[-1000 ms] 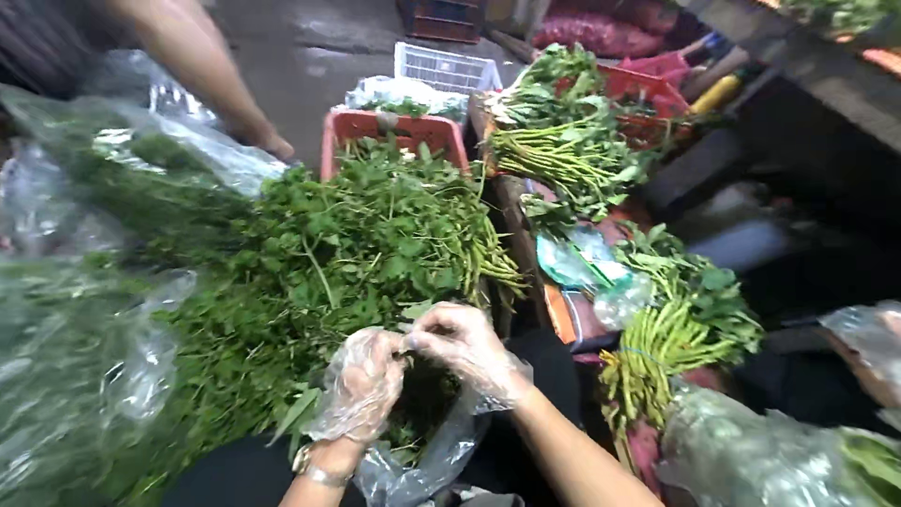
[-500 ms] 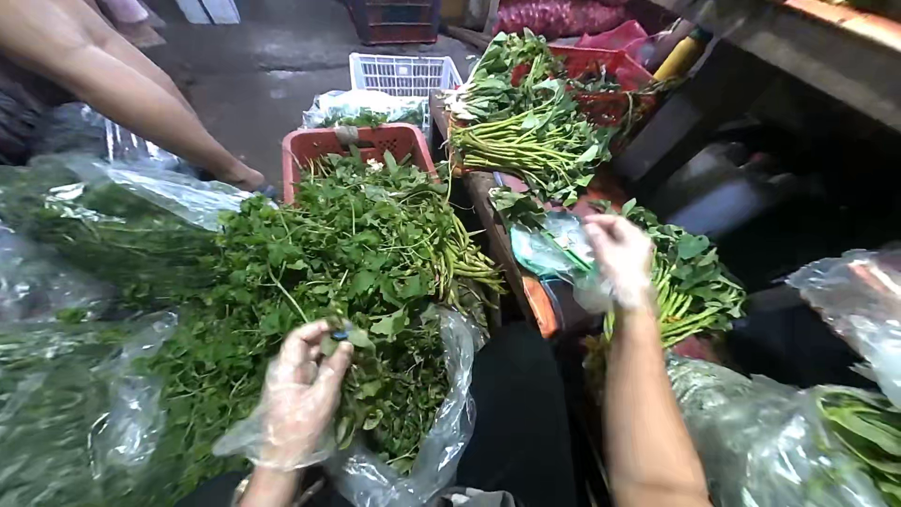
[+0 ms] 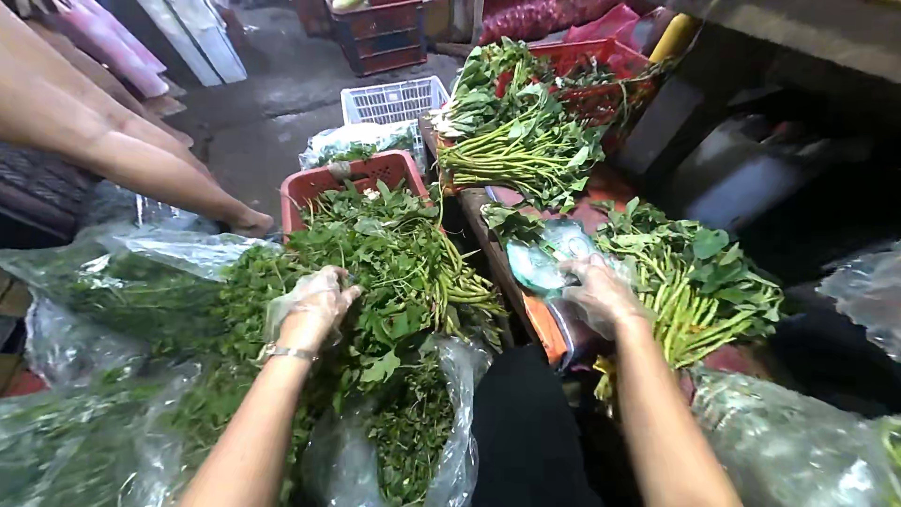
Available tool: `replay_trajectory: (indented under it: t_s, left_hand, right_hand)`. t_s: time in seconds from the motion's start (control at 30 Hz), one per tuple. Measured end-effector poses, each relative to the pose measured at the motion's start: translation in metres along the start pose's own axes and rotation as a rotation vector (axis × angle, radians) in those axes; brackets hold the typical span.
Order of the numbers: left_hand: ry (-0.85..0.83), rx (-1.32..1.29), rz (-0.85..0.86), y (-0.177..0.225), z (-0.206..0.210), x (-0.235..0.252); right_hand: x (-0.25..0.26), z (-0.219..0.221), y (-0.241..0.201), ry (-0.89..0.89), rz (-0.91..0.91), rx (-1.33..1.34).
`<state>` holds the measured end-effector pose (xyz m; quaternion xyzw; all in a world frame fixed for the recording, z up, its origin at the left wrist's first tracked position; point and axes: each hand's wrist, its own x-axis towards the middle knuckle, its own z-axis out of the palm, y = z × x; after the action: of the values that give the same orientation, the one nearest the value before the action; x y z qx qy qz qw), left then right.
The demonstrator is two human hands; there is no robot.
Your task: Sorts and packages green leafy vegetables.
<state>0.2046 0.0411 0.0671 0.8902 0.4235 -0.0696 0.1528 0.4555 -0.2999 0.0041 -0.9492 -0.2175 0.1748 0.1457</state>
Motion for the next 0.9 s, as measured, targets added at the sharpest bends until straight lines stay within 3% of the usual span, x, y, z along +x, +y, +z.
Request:
replay_trajectory:
  t_s: [0.1, 0.2, 0.27, 0.3, 0.37, 0.43, 0.6, 0.73, 0.9]
  left_hand:
    - [0.175, 0.034, 0.002, 0.036, 0.003, -0.005]
    - [0.251, -0.130, 0.379, 0.109, 0.022, -0.028]
    - [0.129, -0.226, 0.723, 0.167, 0.063, -0.041]
    - [-0.008, -0.219, 0.795, 0.192, 0.082, -0.046]
    - [-0.291, -0.088, 0.730, 0.225, 0.108, -0.045]
    - [-0.381, 0.031, 0.675, 0.235, 0.124, -0.038]
    - [-0.352, 0.080, 0.692, 0.227, 0.128, -0.030]
    - [-0.355, 0.107, 0.697, 0.231, 0.126, -0.030]
    - [-0.319, 0.106, 0.739, 0.229, 0.137, -0.018]
  right_hand:
    - [0.001, -0.002, 0.001, 0.111, -0.030, 0.095]
    - [0.008, -0.014, -0.006, 0.170, -0.137, 0.133]
    - [0.012, -0.024, -0.019, 0.124, -0.133, 0.083]
    - [0.013, -0.027, -0.026, 0.121, -0.120, 0.075]
    - [0.013, -0.026, -0.032, 0.170, -0.100, 0.119]
    - [0.017, -0.022, -0.029, 0.183, -0.076, 0.168]
    - [0.023, 0.008, -0.014, -0.080, -0.108, -0.033]
    - [0.021, 0.028, -0.024, 0.010, -0.082, -0.140]
    - [0.013, -0.005, -0.013, 0.011, -0.035, 0.092]
